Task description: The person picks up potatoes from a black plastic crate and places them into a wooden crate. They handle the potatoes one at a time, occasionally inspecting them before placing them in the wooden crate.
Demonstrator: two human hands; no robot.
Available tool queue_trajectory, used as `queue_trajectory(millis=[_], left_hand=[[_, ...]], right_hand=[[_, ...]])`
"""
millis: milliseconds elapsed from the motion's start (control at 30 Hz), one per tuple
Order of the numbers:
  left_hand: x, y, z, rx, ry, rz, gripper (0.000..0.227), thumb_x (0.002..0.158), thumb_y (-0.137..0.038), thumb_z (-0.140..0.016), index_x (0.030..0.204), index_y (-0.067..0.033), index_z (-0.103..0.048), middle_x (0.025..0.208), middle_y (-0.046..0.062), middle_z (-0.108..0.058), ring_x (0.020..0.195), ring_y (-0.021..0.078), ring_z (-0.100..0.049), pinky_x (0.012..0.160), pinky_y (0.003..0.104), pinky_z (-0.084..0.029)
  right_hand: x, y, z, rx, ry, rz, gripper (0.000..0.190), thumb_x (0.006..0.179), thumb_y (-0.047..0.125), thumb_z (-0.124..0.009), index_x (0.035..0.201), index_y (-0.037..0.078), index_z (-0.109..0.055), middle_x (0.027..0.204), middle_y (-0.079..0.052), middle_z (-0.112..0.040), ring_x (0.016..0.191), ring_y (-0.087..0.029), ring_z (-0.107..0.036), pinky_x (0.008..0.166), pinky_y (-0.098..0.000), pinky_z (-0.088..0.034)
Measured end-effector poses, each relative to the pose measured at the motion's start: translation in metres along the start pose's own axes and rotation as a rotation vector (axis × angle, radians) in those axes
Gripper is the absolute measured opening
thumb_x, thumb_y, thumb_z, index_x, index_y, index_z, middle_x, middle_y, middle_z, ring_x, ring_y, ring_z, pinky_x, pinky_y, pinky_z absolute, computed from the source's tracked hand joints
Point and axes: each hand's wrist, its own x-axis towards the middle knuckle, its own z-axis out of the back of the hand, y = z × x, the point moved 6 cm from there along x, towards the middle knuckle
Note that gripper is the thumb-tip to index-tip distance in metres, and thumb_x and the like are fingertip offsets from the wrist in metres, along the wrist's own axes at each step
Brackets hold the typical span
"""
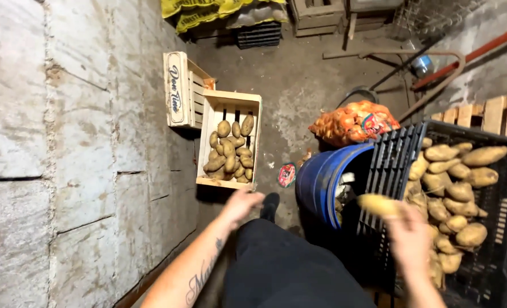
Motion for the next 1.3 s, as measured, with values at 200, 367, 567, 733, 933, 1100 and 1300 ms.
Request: queue_trajectory(millis=[200, 367, 567, 733, 933, 1100, 1300], left_hand=[[-0.019, -0.004, -0.079, -0.179, 0.486, -0.37, 0.066, 0.079, -0.008, -0.084, 0.14, -0.0066, -0.061, 0.124, 0.007, -0.071, 0.106, 0.0113, -0.066, 0.096, 0.026, -0.057], [0.046, 0.029, 0.003, -0.218, 0.098, -0.132, 0.06, 0.082, -0.013, -0.088, 0.135, -0.0017, -0.063, 0.11, 0.019, -0.073, 0.082, 0.0239, -0.076, 0.058, 0.032, -0.065], [0.137, 0.069, 0.121, -0.431, -0.337, 0.105, 0.058, 0.081, -0.037, -0.069, 0.133, -0.0121, -0.061, 0.111, 0.012, -0.068, 0.086, 0.025, -0.066, 0.063, 0.037, -0.052], [0.147, 0.017, 0.041, -0.127, -0.199, 0.112, 0.023, 0.091, -0.031, -0.069, 0.108, -0.0161, -0.065, 0.084, 0.006, -0.068, 0.069, 0.0215, -0.068, 0.046, 0.033, -0.052], [0.066, -0.082, -0.181, 0.316, 0.288, -0.132, 0.039, 0.088, -0.023, -0.067, 0.125, -0.0137, -0.07, 0.095, 0.001, -0.077, 0.078, 0.012, -0.069, 0.06, 0.026, -0.043], [-0.008, -0.149, -0.349, 0.75, 0.544, -1.065, 0.034, 0.09, -0.02, -0.065, 0.121, -0.0109, -0.07, 0.107, 0.007, -0.073, 0.096, 0.0203, -0.07, 0.09, 0.033, -0.051], [0.092, -0.096, -0.487, 1.47, 0.196, -1.159, 0.056, 0.084, -0.049, -0.064, 0.115, -0.003, -0.057, 0.104, 0.028, -0.07, 0.097, 0.0492, -0.066, 0.088, 0.054, -0.051]], right_hand=[[-0.013, 0.1, -0.169, 0.051, 0.703, 0.123, 0.041, 0.082, 0.025, -0.071, 0.121, 0.015, -0.074, 0.12, 0.001, -0.08, 0.108, -0.013, -0.072, 0.1, -0.0276, -0.05], [-0.003, 0.085, -0.187, -0.07, 0.754, -0.213, 0.063, 0.081, 0.047, -0.08, 0.14, 0.032, -0.064, 0.102, -0.009, -0.078, 0.102, -0.029, -0.072, 0.09, -0.0435, -0.058], [-0.022, 0.024, -0.121, -0.272, 0.611, -0.204, 0.059, 0.083, 0.044, -0.074, 0.139, 0.029, -0.063, 0.121, 0.0, -0.08, 0.115, -0.015, -0.074, 0.103, -0.0268, -0.049], [-0.074, 0.004, -0.041, -0.175, 0.444, -0.372, 0.049, 0.085, 0.037, -0.073, 0.134, 0.028, -0.068, 0.116, 0.004, -0.084, 0.099, -0.008, -0.079, 0.091, -0.0254, -0.055], [-0.115, 0.026, 0.026, -0.015, 0.336, -0.505, 0.044, 0.091, 0.038, -0.065, 0.132, 0.023, -0.072, 0.123, 0.002, -0.082, 0.108, -0.01, -0.079, 0.09, -0.028, -0.058], [-0.149, 0.006, 0.061, -0.025, 0.346, -0.533, 0.043, 0.095, 0.042, -0.061, 0.137, 0.031, -0.066, 0.129, 0.01, -0.074, 0.101, -0.008, -0.074, 0.085, -0.0265, -0.055], [-0.182, -0.056, 0.095, 0.018, 0.183, -0.543, 0.039, 0.09, 0.035, -0.069, 0.129, 0.033, -0.071, 0.116, 0.014, -0.082, 0.088, -0.005, -0.071, 0.08, -0.0233, -0.055]])
